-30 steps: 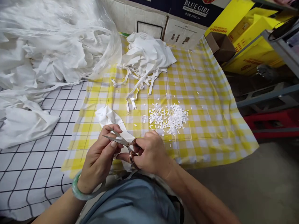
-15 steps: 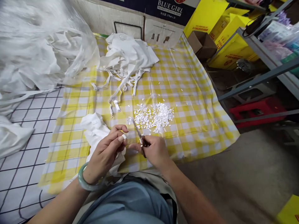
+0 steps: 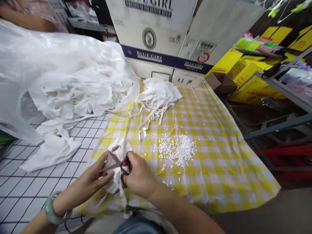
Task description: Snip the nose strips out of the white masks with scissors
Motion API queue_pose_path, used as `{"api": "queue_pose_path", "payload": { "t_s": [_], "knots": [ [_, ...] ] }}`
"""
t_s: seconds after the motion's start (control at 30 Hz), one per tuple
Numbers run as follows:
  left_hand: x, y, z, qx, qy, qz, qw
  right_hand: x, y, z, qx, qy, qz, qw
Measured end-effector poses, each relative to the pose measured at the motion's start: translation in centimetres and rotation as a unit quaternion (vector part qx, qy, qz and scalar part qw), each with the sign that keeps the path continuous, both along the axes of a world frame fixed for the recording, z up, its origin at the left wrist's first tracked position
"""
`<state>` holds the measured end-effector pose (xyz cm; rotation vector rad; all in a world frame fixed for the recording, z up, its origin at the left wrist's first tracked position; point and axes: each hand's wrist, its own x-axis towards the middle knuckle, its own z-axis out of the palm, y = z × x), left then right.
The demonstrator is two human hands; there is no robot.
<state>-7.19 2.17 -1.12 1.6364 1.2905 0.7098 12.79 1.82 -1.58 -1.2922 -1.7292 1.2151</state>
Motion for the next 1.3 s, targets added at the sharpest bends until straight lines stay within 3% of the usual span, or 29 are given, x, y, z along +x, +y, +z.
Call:
{"api": "queue_pose_path", "payload": {
  "t_s": [0.03, 0.1, 0.17, 0.23, 0.27, 0.33, 0.37, 0.43, 0.5, 0.57, 0.63, 0.7, 0.8, 0.87, 0.93, 1.07, 1.17, 1.3],
  "knots": [
    [1.2, 1.5, 1.1, 0.005, -0.016, -0.009, 1.0, 0.3, 2.0, 1.3, 0.016, 0.03, -0.022, 0.999],
    [4.0, 6.3, 4.8, 0.059, -0.041, -0.012, 0.997, 1.6, 7.1, 4.9, 0.089, 0.065, -0.085, 0.99],
    [6.7, 12.6, 9.2, 0.19, -0.074, 0.018, 0.979, 3.5, 13.4, 9.1, 0.196, 0.049, -0.146, 0.968],
    [9.2, 18.7, 12.5, 0.308, -0.115, 0.042, 0.943, 6.0, 19.8, 12.8, 0.295, 0.012, -0.207, 0.933],
    [10.2, 21.0, 13.2, 0.339, -0.101, 0.039, 0.935, 7.3, 22.5, 14.1, 0.327, -0.016, -0.232, 0.916],
    [11.2, 23.3, 12.4, 0.344, -0.022, 0.045, 0.938, 9.8, 25.8, 15.0, 0.348, -0.096, -0.277, 0.89],
    [11.2, 23.1, 11.0, 0.337, 0.01, 0.051, 0.94, 10.8, 26.2, 14.6, 0.352, -0.132, -0.296, 0.878],
    [9.9, 20.3, 7.0, 0.327, 0.056, 0.063, 0.941, 12.0, 24.8, 12.4, 0.364, -0.172, -0.304, 0.863],
    [7.0, 15.8, 2.8, 0.318, 0.106, 0.072, 0.939, 12.0, 21.5, 9.0, 0.321, -0.183, -0.279, 0.886],
    [2.8, 11.5, -0.1, 0.306, 0.157, 0.12, 0.931, 10.9, 17.6, 5.6, 0.244, -0.172, -0.224, 0.928],
    [-2.3, 8.5, -1.2, 0.293, 0.204, 0.206, 0.911, 8.9, 14.3, 3.1, 0.183, -0.153, -0.149, 0.96],
    [-7.2, 6.9, -1.0, 0.28, 0.234, 0.273, 0.89, 6.3, 11.9, 1.8, 0.143, -0.13, -0.093, 0.977],
    [-10.8, 5.7, -0.2, 0.266, 0.242, 0.288, 0.888, 1.9, 9.9, 1.4, 0.103, -0.095, -0.029, 0.99],
    [-9.5, 4.5, 0.0, 0.274, 0.227, 0.271, 0.895, -0.6, 9.2, 1.3, 0.066, -0.051, -0.003, 0.996],
    [-6.0, 2.8, -0.4, 0.289, 0.2, 0.236, 0.906, -2.3, 8.6, 0.8, 0.011, 0.022, 0.007, 1.0],
    [0.5, -1.0, -1.4, 0.268, 0.135, 0.12, 0.946, -2.4, 7.3, -1.1, -0.084, 0.117, -0.022, 0.989],
    [0.8, -2.8, -1.8, 0.219, 0.095, 0.097, 0.966, -0.3, 6.4, -2.5, -0.101, 0.097, -0.06, 0.988],
    [-1.9, -3.1, -1.7, 0.105, 0.014, 0.119, 0.987, 1.8, 5.6, -2.9, -0.111, 0.066, -0.079, 0.988]
  ]
}}
